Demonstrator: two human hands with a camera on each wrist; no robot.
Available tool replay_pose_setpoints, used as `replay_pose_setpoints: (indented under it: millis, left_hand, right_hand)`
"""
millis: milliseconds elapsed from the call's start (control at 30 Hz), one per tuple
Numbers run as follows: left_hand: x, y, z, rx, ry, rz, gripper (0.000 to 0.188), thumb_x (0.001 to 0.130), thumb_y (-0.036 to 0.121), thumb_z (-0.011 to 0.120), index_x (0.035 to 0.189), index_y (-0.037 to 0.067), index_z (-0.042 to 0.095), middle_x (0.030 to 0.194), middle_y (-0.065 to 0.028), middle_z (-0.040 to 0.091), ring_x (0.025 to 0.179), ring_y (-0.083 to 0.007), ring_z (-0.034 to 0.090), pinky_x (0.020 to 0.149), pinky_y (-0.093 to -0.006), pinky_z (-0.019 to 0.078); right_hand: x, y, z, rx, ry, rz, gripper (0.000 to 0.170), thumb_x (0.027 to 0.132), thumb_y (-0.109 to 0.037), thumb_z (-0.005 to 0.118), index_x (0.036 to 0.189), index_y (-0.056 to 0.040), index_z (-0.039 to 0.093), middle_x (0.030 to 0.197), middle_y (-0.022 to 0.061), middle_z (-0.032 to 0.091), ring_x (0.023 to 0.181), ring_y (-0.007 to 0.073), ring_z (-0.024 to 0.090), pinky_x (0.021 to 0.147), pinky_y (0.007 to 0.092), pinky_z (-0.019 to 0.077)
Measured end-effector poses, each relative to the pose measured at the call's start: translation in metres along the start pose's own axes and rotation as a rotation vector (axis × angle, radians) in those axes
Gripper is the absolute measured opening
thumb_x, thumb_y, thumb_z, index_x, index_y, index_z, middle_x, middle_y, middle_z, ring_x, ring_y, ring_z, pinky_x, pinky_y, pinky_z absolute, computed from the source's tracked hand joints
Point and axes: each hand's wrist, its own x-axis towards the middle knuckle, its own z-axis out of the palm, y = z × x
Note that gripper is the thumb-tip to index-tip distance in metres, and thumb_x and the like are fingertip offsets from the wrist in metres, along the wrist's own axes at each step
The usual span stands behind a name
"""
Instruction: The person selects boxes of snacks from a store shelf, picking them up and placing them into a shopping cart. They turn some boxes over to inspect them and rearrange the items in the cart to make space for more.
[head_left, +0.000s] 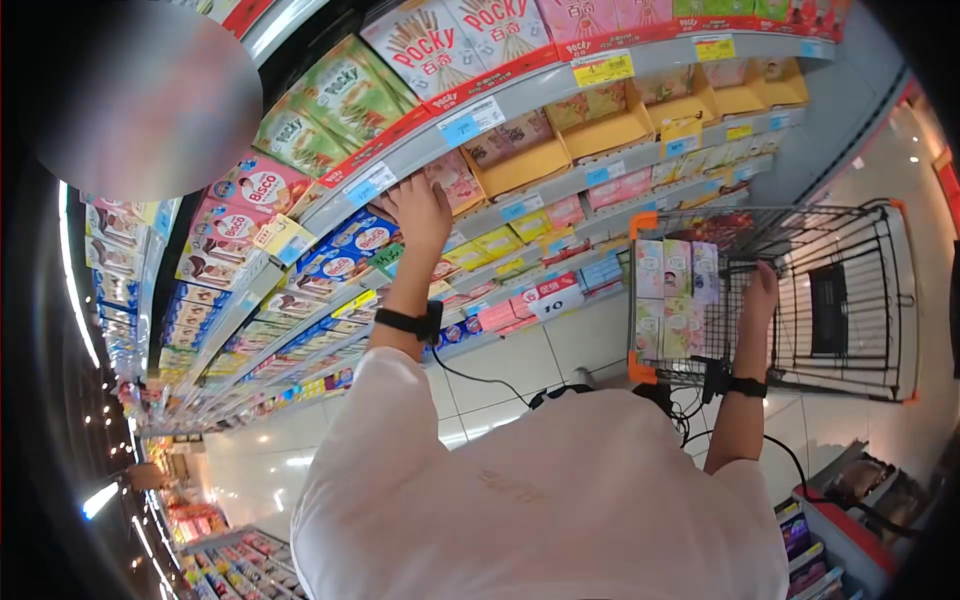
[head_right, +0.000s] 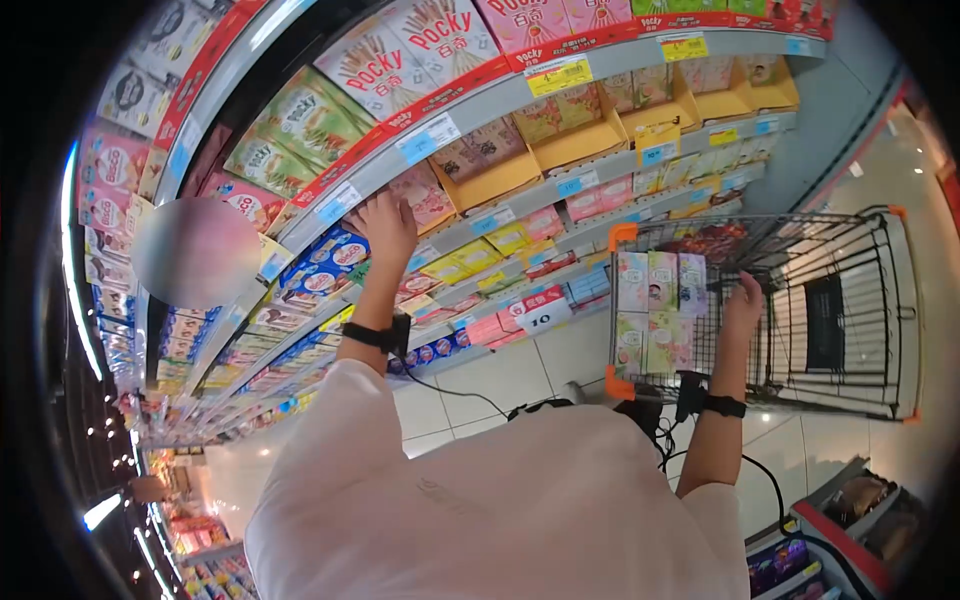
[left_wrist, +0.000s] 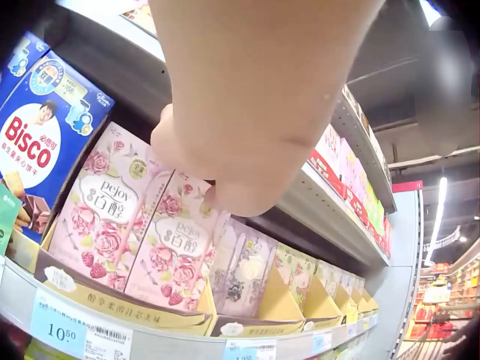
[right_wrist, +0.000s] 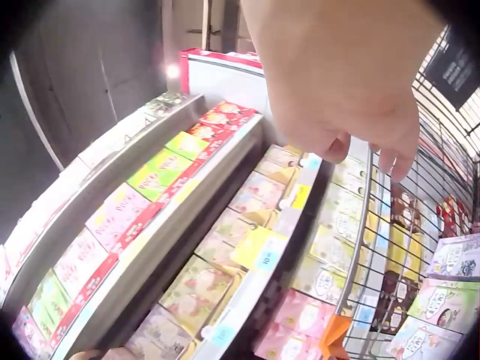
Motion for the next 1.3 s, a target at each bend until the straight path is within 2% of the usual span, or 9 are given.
replay_pose_setpoints:
  millis: [100,200,433,600,800,967,1033,1100,1300]
  left_hand:
    - [0.011,-0.021,0.0,0.292,-0.333,-0.038,0.037,0.084,0.014,0.059,0.12,0.005,0.058,0.111,-0.0186,0.062,0.111,-0.0435,0.049,0.1,-0.0652,0.0212]
    - [0.01,-0.028,0.001,0.238,-0.123,0.13,0.026,0.085,0.022,0.061,0.108,0.009,0.059,0.099,-0.0185,0.064,0.1,-0.0415,0.053,0.09,-0.0603,0.03]
    - [0.008,-0.019,-0.026,-0.003,-0.216,0.09,0.023,0.084,0.012,0.062,0.107,0.015,0.06,0.1,-0.0053,0.065,0.102,-0.0279,0.056,0.094,-0.0548,0.0249]
    - [0.004,0.001,-0.058,-0.155,-0.107,0.286,0.024,0.082,0.005,0.061,0.104,0.015,0.059,0.103,0.0014,0.063,0.101,-0.0203,0.056,0.096,-0.0513,0.0219]
    - [-0.021,0.076,-0.084,-0.616,-0.251,0.369,0.029,0.076,-0.005,0.064,0.103,0.006,0.059,0.107,-0.0135,0.062,0.102,-0.0286,0.057,0.092,-0.0385,0.0375]
    - [-0.081,0.159,-0.035,-1.106,-0.648,0.04,0.03,0.083,-0.005,0.062,0.111,0.003,0.055,0.11,-0.01,0.058,0.103,-0.0202,0.056,0.088,-0.033,0.0463]
    - [-0.099,0.2,-0.016,-1.513,-0.872,-0.377,0.027,0.086,-0.001,0.063,0.112,0.003,0.056,0.105,-0.0093,0.062,0.099,-0.0169,0.057,0.084,-0.0295,0.0459]
    - [-0.109,0.232,0.002,-1.443,-0.968,-0.393,0.026,0.088,-0.001,0.06,0.113,0.002,0.056,0.106,-0.0087,0.062,0.099,-0.0154,0.058,0.084,-0.0287,0.0461]
    - [-0.157,0.301,0.086,-1.32,-1.168,-0.361,0.029,0.092,-0.002,0.053,0.12,0.0,0.051,0.118,-0.0094,0.059,0.112,-0.0153,0.055,0.091,-0.028,0.0453]
  right_hand:
    - [-0.077,-0.061,0.008,0.029,-0.127,-0.073,0.026,0.093,-0.008,0.053,0.118,-0.008,0.058,0.098,0.0003,0.058,0.07,0.0068,0.045,0.063,0.0242,0.0413]
    - [-0.106,-0.072,0.002,0.013,-0.161,-0.057,0.024,0.092,-0.011,0.057,0.116,-0.0088,0.06,0.112,0.0016,0.058,0.097,0.0115,0.053,0.078,0.0273,0.0453]
    - [-0.141,-0.085,-0.01,0.009,-0.239,-0.057,0.021,0.091,-0.011,0.056,0.112,-0.0075,0.061,0.109,0.0023,0.06,0.098,0.0128,0.058,0.077,0.0276,0.0455]
    - [-0.151,-0.111,-0.004,-0.022,-0.415,-0.108,0.02,0.095,-0.014,0.052,0.112,-0.0063,0.06,0.106,0.002,0.062,0.096,0.0131,0.061,0.079,0.0271,0.0447]
    - [-0.162,-0.138,0.018,-0.079,-0.675,-0.185,0.028,0.09,-0.007,0.059,0.118,-0.0063,0.058,0.109,0.0017,0.062,0.096,0.0153,0.061,0.084,0.0287,0.0462]
    - [-0.163,-0.143,0.018,-0.171,-0.994,-0.406,0.034,0.084,-0.008,0.066,0.118,-0.0061,0.059,0.103,0.0042,0.063,0.091,0.0146,0.059,0.08,0.0264,0.0462]
    - [-0.14,-0.131,0.006,-0.409,-1.117,-0.351,0.036,0.084,-0.01,0.069,0.118,-0.0058,0.059,0.096,0.0048,0.063,0.085,0.013,0.057,0.075,0.0255,0.0459]
    - [-0.116,-0.11,-0.012,-0.526,-1.197,-0.16,0.036,0.083,-0.012,0.071,0.116,-0.0037,0.059,0.084,0.0043,0.061,0.072,0.0112,0.05,0.067,0.0262,0.0445]
    - [-0.057,-0.066,-0.067,-0.301,-1.013,0.051,0.036,0.083,-0.013,0.071,0.113,0.0015,0.058,0.092,0.0091,0.067,0.081,0.0128,0.059,0.072,0.0272,0.0475]
